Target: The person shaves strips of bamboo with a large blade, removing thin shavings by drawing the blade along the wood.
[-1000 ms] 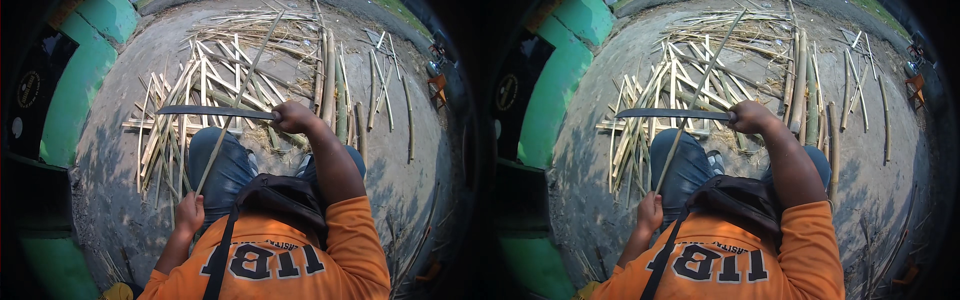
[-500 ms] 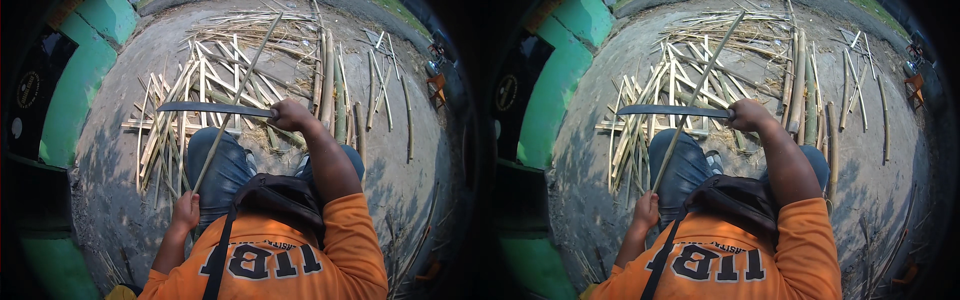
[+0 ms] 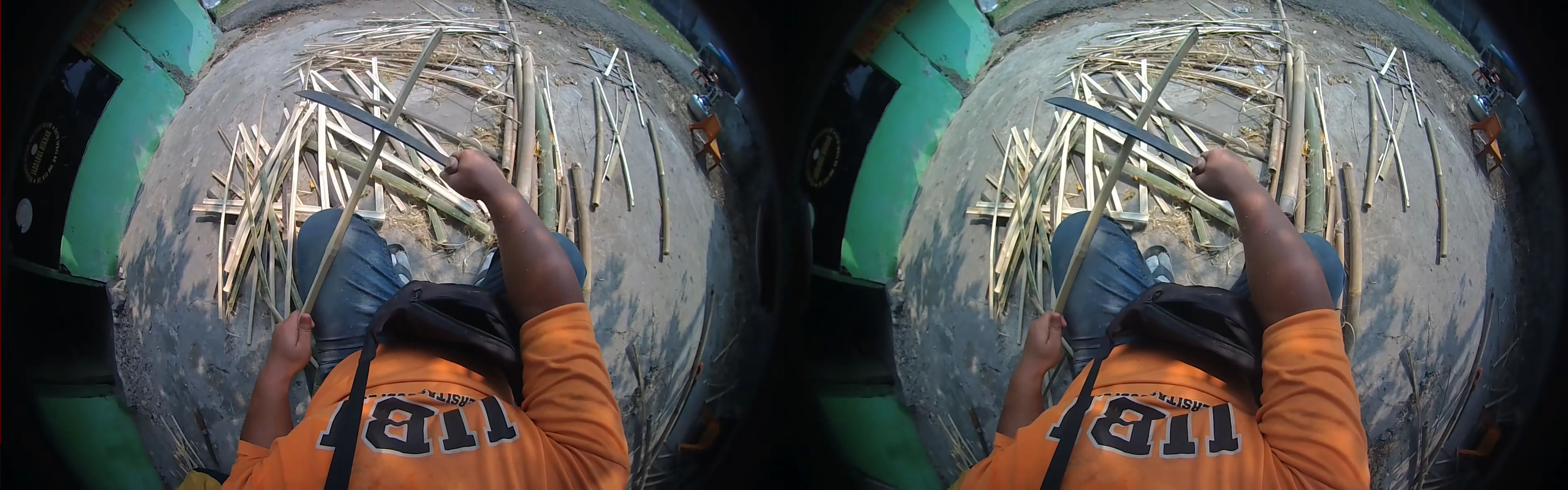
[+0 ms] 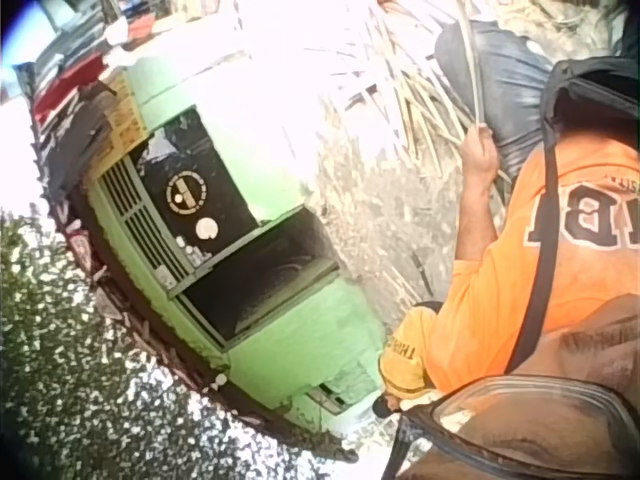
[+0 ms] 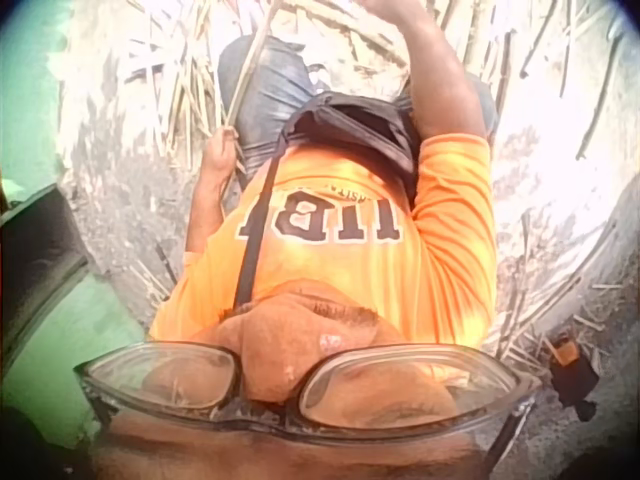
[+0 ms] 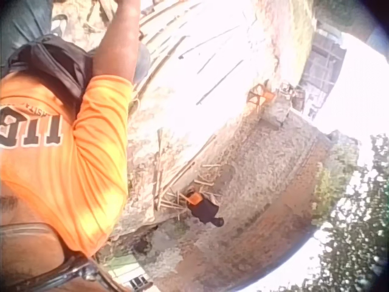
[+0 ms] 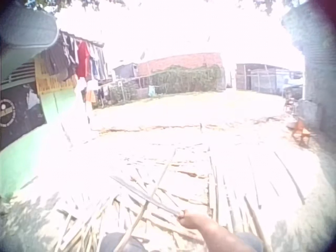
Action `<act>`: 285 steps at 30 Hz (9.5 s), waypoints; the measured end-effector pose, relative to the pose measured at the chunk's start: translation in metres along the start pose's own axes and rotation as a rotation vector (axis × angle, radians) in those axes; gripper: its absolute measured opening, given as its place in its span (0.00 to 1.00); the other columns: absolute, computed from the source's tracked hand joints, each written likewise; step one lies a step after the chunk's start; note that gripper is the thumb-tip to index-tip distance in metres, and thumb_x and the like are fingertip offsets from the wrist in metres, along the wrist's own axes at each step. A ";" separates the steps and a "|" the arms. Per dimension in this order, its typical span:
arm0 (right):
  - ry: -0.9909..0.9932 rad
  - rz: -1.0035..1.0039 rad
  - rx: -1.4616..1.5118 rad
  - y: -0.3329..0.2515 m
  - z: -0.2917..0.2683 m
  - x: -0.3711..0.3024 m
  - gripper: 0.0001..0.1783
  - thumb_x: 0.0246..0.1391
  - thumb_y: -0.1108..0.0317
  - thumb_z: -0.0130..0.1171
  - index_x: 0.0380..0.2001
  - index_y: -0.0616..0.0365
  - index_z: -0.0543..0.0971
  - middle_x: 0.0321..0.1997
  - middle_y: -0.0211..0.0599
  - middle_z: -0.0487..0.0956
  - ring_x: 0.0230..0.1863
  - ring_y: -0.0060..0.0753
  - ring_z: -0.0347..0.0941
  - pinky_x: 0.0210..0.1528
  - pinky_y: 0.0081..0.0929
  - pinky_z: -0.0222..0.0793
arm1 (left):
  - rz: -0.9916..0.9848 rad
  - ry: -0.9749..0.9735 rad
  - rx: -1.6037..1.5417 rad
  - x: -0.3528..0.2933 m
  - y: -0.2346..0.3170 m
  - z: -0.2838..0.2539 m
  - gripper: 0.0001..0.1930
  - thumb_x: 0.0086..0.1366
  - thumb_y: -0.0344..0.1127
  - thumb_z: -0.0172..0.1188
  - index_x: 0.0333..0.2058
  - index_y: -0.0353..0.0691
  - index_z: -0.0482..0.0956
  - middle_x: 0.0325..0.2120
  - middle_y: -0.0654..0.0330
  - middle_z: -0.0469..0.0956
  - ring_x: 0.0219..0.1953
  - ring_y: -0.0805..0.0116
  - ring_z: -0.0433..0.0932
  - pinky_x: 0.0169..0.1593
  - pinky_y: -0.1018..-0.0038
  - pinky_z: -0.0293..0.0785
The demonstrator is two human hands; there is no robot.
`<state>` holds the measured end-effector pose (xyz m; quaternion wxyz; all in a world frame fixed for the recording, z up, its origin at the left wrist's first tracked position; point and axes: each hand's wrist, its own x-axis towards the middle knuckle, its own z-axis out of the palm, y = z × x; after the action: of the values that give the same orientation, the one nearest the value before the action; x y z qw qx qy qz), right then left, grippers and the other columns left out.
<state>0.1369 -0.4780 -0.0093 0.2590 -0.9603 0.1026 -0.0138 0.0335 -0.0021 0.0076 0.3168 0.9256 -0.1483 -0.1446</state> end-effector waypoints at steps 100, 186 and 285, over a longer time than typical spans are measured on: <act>-0.172 0.051 -0.192 -0.033 -0.065 -0.038 0.16 0.52 0.51 0.66 0.39 0.47 0.87 0.41 0.44 0.87 0.45 0.50 0.83 0.50 0.44 0.78 | 0.124 0.372 0.369 -0.017 -0.017 0.042 0.24 0.74 0.53 0.56 0.47 0.34 0.74 0.34 0.41 0.80 0.37 0.33 0.81 0.39 0.47 0.77; -0.235 0.050 -0.273 -0.056 -0.033 -0.030 0.13 0.56 0.59 0.59 0.43 0.42 0.87 0.44 0.41 0.87 0.48 0.46 0.84 0.49 0.46 0.80 | 0.096 0.412 0.395 -0.006 -0.024 0.055 0.25 0.73 0.57 0.57 0.46 0.35 0.76 0.35 0.45 0.80 0.38 0.35 0.80 0.38 0.49 0.76; -0.177 -0.057 -0.313 -0.065 -0.029 -0.031 0.13 0.61 0.59 0.56 0.40 0.49 0.87 0.41 0.45 0.86 0.46 0.49 0.83 0.50 0.46 0.79 | 0.127 0.427 0.335 -0.006 -0.020 0.054 0.24 0.73 0.55 0.58 0.48 0.34 0.74 0.37 0.43 0.80 0.38 0.35 0.80 0.39 0.47 0.76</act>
<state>0.1167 -0.4310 0.0490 0.1140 -0.9888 0.0532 0.0797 0.0122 -0.0146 -0.0452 0.1919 0.9634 -0.1577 0.1006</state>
